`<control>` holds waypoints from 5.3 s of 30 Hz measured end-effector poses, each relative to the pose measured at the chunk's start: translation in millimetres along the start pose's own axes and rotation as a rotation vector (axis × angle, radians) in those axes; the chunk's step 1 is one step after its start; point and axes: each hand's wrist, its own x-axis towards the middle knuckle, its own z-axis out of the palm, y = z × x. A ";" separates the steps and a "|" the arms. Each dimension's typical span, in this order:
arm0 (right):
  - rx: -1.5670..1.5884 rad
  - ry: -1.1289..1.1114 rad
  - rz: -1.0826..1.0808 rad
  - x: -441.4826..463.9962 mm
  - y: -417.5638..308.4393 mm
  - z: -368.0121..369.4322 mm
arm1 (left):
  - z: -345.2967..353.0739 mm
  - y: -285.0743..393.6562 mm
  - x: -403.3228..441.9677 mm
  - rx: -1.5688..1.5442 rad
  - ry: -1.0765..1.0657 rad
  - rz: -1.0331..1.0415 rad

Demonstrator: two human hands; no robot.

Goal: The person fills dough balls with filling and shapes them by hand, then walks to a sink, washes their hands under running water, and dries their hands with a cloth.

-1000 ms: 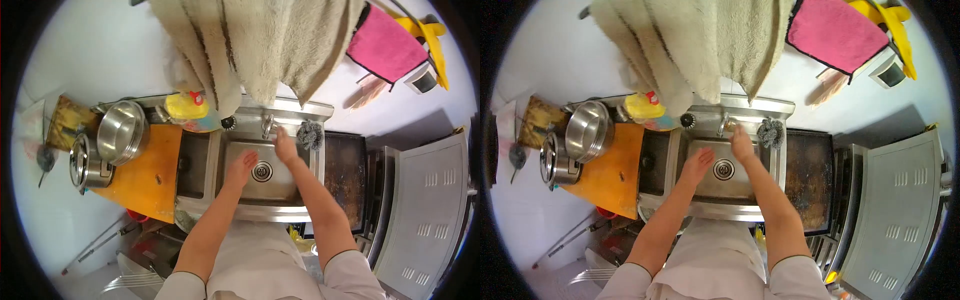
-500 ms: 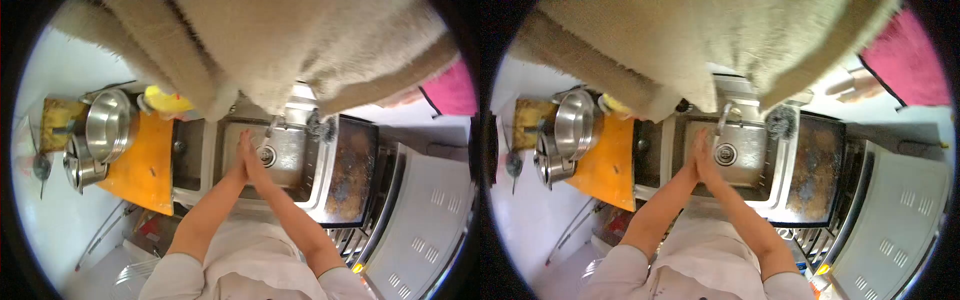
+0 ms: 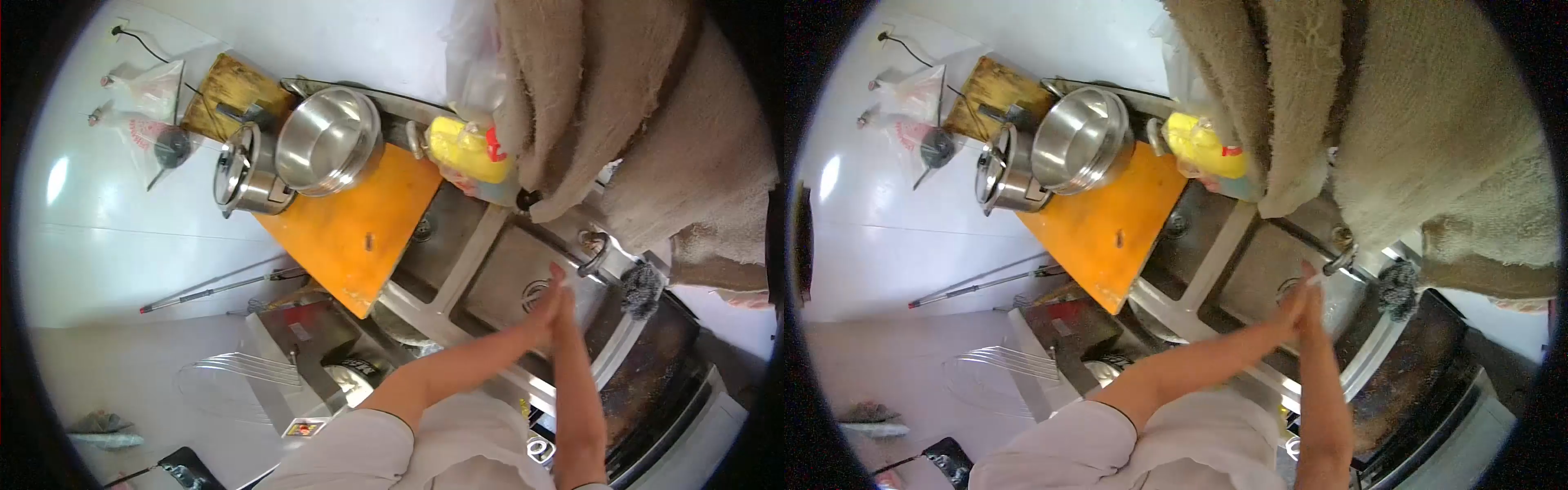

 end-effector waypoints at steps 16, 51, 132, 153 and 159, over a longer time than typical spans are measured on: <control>0.277 0.239 0.231 43.1 9.2 -45.7 | -16.6 -9.2 14.5 0.136 -0.009 0.019; -0.403 0.216 -0.242 93.2 34.0 -49.9 | -60.0 -25.9 57.6 0.139 -0.084 0.265; -1.502 0.128 -1.272 4.8 -218.7 94.6 | -83.1 269.9 -24.4 -0.323 -0.405 0.336; -0.697 0.154 -0.807 -39.8 -8.9 115.3 | -83.3 128.7 -88.2 -0.310 -0.114 0.143; -0.302 -0.032 -0.450 -84.9 -15.5 109.7 | -116.3 59.1 -71.5 -0.256 -0.124 0.233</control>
